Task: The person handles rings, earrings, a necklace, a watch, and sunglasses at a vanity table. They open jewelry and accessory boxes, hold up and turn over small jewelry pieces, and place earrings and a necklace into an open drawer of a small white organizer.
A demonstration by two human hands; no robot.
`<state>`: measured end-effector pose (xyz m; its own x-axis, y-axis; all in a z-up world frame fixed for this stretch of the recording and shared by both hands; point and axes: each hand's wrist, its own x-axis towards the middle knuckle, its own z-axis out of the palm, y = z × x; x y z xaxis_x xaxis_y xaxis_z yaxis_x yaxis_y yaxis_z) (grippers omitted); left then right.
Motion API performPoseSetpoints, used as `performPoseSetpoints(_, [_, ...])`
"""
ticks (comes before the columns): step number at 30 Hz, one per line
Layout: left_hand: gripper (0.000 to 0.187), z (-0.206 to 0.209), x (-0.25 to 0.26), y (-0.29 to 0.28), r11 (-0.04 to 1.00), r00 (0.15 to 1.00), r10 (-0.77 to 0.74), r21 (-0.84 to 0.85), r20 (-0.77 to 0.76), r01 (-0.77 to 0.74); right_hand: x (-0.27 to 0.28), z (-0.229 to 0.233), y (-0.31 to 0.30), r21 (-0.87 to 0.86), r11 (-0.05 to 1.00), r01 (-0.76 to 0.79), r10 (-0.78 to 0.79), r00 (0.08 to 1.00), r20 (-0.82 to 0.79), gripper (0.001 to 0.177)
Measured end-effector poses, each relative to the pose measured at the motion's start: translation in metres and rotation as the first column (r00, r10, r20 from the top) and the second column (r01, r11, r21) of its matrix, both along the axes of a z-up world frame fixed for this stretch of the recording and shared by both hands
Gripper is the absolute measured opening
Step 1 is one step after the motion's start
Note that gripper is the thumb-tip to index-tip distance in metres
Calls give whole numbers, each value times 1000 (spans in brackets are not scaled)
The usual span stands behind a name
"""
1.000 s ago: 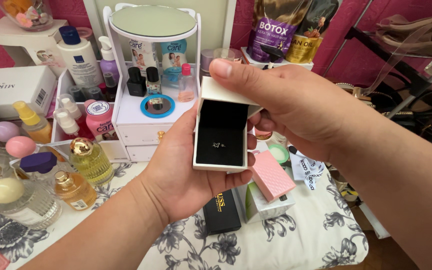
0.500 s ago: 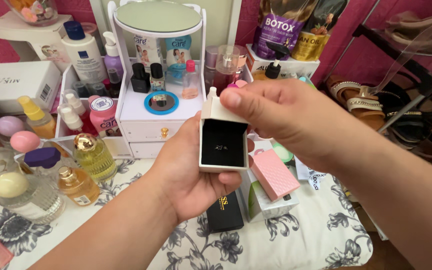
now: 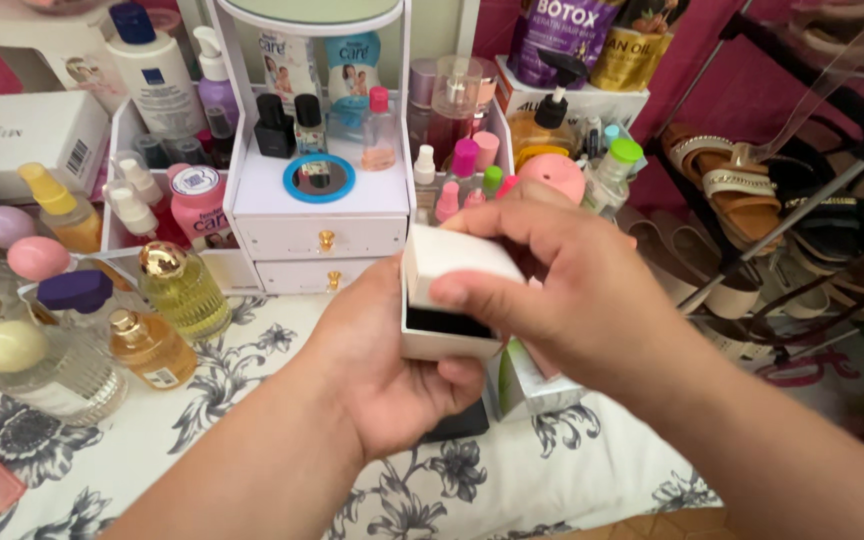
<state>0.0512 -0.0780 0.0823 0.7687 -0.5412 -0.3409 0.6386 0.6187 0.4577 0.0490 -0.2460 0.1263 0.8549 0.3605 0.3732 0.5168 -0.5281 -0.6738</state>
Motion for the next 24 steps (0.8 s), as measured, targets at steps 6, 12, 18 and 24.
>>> performPoseSetpoints(6, [28,-23,-20,-1,995,993,-31,-99,-112,20,-22,-30,4,-37,999,-14,15,1000,27,56])
performPoseSetpoints(12, [60,-41,-38,12,965,938,193,227,-288,-129,-35,-59,12,-37,990,-138,136,990,-49,63])
performPoseSetpoints(18, [55,-54,-54,39,850,982,175,515,-75,-112,-40,-88,37,-114,988,-103,83,982,-168,70])
performPoseSetpoints(24, [55,-75,-52,72,535,972,233,838,-20,-111,-35,-120,61,-134,988,-74,89,990,108,62])
